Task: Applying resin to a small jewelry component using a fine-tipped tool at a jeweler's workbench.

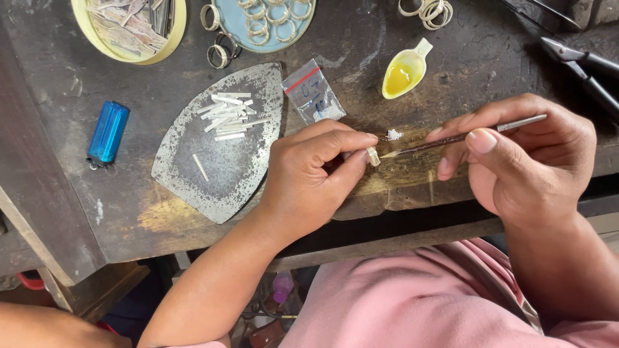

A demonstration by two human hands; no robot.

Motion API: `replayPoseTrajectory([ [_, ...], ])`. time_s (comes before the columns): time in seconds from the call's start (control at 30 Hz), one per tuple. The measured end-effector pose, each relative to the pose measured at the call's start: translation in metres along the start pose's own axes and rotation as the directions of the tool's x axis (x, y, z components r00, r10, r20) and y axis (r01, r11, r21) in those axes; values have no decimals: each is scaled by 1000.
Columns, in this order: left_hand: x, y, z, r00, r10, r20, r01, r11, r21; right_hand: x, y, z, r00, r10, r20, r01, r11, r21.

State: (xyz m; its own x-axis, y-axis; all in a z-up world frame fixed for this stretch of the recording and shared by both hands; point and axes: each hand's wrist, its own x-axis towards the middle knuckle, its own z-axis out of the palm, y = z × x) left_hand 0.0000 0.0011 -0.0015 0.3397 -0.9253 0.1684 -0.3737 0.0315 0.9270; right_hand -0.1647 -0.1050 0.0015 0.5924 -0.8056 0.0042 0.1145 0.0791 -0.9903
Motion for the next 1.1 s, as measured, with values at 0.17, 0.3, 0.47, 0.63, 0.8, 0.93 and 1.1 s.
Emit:
replayPoseTrajectory([
  [0.17, 0, 0, 0, 1000, 6, -13, -6, 1000, -10, 0, 4, -3, 999, -6, -39, 6, 1000, -1],
  [0.3, 0, 0, 0, 999, -20, -30, 20, 1000, -23, 1, 4, -5, 999, -9, -45, 10, 1000, 26],
  [0.47, 0, -1, -2, 993, -112, -27, 111, 993, -40, 1, 4, -4, 999, -28, -45, 32, 997, 74],
  [0.63, -2, 0, -2, 993, -118, -7, 117, 989, -88, -1, 3, -3, 998, -23, -65, 28, 996, 85],
  [0.8, -2, 0, -1, 990, -138, -10, 136, 985, -108, -2, 3, -2, 997, -12, -73, 18, 996, 87],
  [0.93, -3, -2, 0, 993, -120, -15, 117, 986, -115, -3, 1, 0, 998, -16, -68, 22, 996, 85],
  [1.1, -3, -2, 0, 976, -219, -1, 215, 956, -202, -4, 1, 0, 998, -13, -66, 18, 997, 75],
])
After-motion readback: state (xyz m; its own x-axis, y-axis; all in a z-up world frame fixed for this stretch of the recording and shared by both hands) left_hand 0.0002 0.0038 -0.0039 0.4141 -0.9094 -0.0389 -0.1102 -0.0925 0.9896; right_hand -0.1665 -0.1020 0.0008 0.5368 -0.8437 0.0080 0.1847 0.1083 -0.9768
